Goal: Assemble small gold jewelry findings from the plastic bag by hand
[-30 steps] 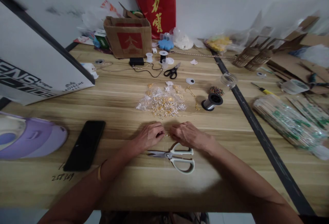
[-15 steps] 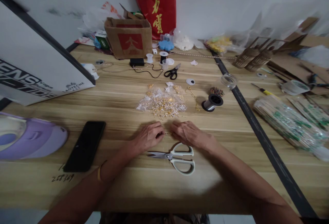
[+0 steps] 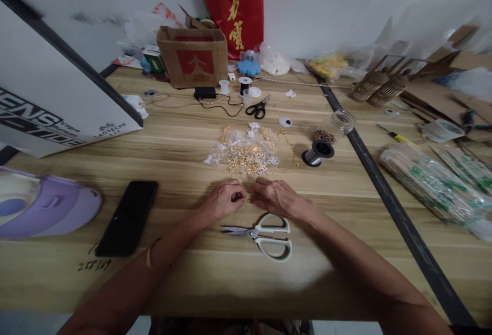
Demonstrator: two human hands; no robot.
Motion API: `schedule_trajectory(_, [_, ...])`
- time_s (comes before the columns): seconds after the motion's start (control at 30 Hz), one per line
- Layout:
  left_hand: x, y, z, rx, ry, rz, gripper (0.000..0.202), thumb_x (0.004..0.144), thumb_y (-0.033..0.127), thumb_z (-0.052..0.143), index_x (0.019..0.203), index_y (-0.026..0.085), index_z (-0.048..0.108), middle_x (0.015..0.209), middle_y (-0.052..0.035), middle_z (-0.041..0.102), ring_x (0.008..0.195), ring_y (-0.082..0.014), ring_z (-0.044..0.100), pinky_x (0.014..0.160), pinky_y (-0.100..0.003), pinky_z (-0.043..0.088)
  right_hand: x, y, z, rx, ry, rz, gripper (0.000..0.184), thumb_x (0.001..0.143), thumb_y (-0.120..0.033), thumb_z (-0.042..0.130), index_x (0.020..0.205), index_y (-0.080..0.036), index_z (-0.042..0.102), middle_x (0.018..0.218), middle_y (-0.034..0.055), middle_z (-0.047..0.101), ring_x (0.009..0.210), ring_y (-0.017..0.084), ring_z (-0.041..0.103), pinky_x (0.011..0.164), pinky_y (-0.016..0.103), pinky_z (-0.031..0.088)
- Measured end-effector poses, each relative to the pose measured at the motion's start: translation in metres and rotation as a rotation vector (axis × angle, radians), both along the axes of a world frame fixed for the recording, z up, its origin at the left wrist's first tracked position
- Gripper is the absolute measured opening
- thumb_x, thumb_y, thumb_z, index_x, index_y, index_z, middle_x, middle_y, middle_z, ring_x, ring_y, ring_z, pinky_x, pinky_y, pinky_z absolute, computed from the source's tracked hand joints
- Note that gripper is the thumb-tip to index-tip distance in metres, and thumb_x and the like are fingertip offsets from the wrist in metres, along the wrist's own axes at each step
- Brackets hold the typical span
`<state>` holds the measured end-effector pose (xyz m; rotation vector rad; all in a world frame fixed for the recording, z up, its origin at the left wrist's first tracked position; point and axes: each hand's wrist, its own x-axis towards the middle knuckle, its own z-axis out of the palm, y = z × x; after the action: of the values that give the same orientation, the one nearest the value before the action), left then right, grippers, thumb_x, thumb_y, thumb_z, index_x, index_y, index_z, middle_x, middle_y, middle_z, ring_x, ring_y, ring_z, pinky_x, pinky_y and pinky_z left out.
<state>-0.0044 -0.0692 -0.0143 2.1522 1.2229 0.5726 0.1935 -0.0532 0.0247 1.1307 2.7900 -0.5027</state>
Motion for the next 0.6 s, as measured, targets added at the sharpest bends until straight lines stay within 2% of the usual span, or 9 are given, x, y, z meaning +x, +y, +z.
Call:
schedule_trajectory(0.23, [0.000, 0.000, 0.000, -0.022, 0.000, 0.014, 0.008, 0.077, 0.013, 0.059, 0.071, 0.014, 0.065, 0.067, 0.0009, 0.053, 0.060, -0.0090, 0.049, 0.057, -0.020, 0.035, -0.009, -0.005, -0.021, 0.012, 0.164, -0.030, 0.012, 0.089, -0.026, 0.052, 0.099, -0.019, 0.056, 0.093, 0.0037, 0.060, 0.080, 0.015, 0.057, 0.064, 0.023, 0.033])
schedule_trajectory(0.6, [0.000, 0.001, -0.001, -0.026, 0.002, 0.014, 0.007, 0.077, 0.013, 0.060, 0.073, 0.013, 0.066, 0.067, 0.0004, 0.054, 0.060, -0.0090, 0.049, 0.057, -0.020, 0.035, -0.005, -0.003, -0.016, -0.007, 0.171, -0.040, 0.006, 0.084, -0.018, 0.053, 0.089, -0.018, 0.057, 0.087, 0.0017, 0.062, 0.072, 0.012, 0.054, 0.060, 0.023, 0.027])
